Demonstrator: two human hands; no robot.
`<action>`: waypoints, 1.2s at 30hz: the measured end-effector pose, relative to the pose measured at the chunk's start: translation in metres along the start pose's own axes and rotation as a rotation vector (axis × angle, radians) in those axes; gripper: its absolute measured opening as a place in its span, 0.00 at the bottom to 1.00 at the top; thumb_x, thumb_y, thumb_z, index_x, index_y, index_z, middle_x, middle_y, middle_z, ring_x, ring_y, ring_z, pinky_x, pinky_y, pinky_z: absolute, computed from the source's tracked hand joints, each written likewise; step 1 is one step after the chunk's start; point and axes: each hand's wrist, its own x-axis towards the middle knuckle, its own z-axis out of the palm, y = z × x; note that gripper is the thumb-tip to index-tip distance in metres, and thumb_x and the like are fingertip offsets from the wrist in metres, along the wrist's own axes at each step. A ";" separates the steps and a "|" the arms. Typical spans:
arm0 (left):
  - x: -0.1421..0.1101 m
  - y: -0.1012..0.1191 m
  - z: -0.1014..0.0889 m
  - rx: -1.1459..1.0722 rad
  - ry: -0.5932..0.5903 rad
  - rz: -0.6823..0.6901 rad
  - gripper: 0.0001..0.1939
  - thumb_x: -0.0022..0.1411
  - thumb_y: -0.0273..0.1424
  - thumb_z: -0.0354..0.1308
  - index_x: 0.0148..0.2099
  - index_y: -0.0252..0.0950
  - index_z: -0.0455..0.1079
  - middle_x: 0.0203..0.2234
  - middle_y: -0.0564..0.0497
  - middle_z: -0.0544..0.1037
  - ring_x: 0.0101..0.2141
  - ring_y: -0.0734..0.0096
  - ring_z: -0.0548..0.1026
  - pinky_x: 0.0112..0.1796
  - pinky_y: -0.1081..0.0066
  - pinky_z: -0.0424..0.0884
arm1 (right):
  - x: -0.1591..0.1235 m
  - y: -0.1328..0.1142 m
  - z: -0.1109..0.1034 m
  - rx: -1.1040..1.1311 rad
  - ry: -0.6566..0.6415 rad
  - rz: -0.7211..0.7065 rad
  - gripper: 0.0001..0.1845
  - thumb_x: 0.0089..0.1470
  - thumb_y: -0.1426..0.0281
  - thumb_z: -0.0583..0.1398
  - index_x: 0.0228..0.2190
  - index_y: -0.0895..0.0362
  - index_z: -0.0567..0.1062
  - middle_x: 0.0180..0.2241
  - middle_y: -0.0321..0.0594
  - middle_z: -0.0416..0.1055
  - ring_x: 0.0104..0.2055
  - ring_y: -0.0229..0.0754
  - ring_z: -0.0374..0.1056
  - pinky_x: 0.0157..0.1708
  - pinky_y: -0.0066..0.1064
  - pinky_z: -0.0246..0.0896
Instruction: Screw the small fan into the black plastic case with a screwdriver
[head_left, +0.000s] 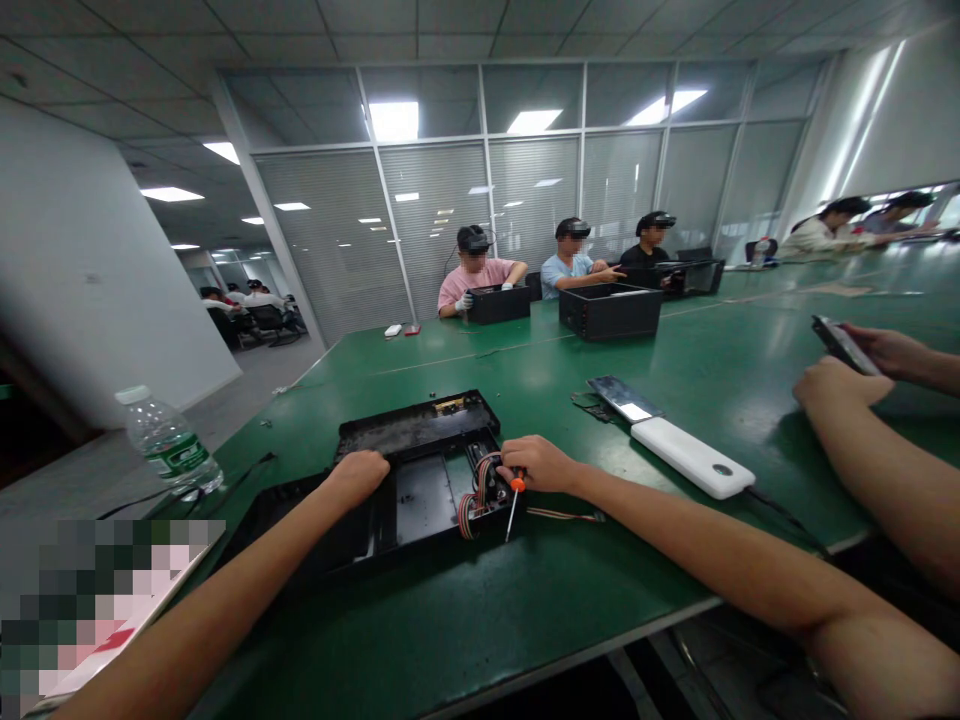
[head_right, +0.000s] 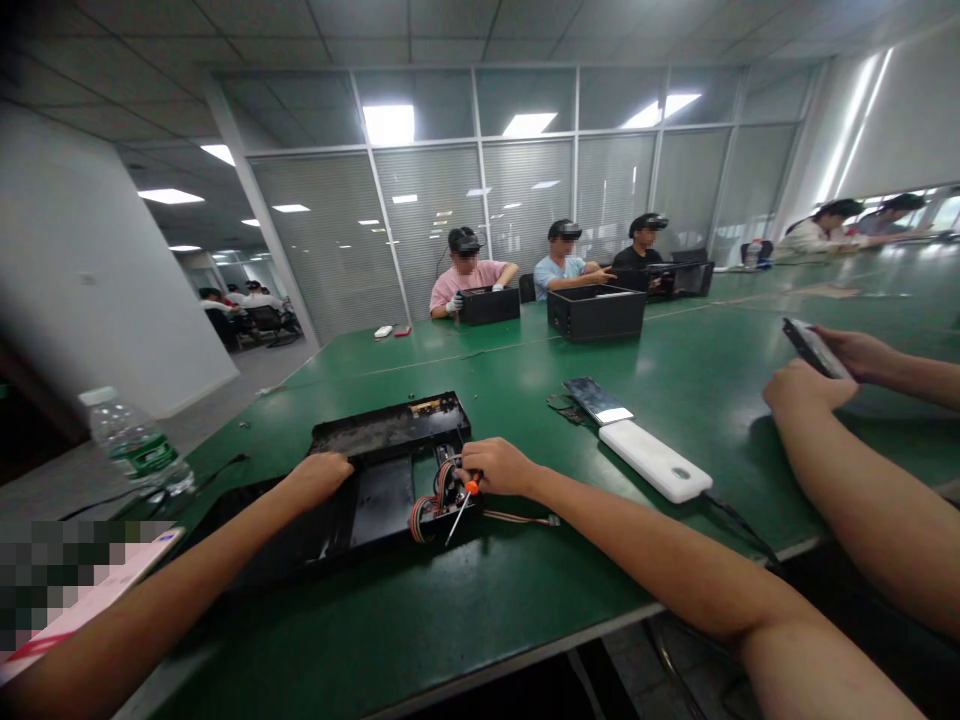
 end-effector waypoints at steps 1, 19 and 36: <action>0.001 0.001 -0.003 -0.024 0.008 0.006 0.10 0.54 0.19 0.49 0.29 0.30 0.71 0.26 0.41 0.74 0.30 0.64 0.74 0.35 0.67 0.69 | -0.001 -0.002 0.000 0.009 -0.001 0.007 0.16 0.56 0.68 0.50 0.20 0.59 0.67 0.22 0.36 0.62 0.24 0.32 0.55 0.24 0.24 0.46; 0.091 0.095 -0.021 -1.655 -0.012 -0.355 0.05 0.45 0.23 0.61 0.28 0.27 0.71 0.19 0.50 0.73 0.20 0.80 0.70 0.27 0.76 0.69 | 0.000 -0.013 0.000 0.099 -0.046 -0.043 0.13 0.55 0.68 0.51 0.22 0.57 0.67 0.23 0.36 0.64 0.23 0.32 0.57 0.24 0.25 0.47; 0.089 0.095 -0.009 -1.682 0.015 -0.285 0.13 0.42 0.29 0.66 0.32 0.27 0.74 0.21 0.49 0.74 0.21 0.79 0.70 0.28 0.75 0.68 | 0.007 -0.012 -0.006 0.333 0.010 0.178 0.10 0.52 0.65 0.55 0.25 0.59 0.65 0.25 0.35 0.62 0.26 0.33 0.56 0.27 0.24 0.51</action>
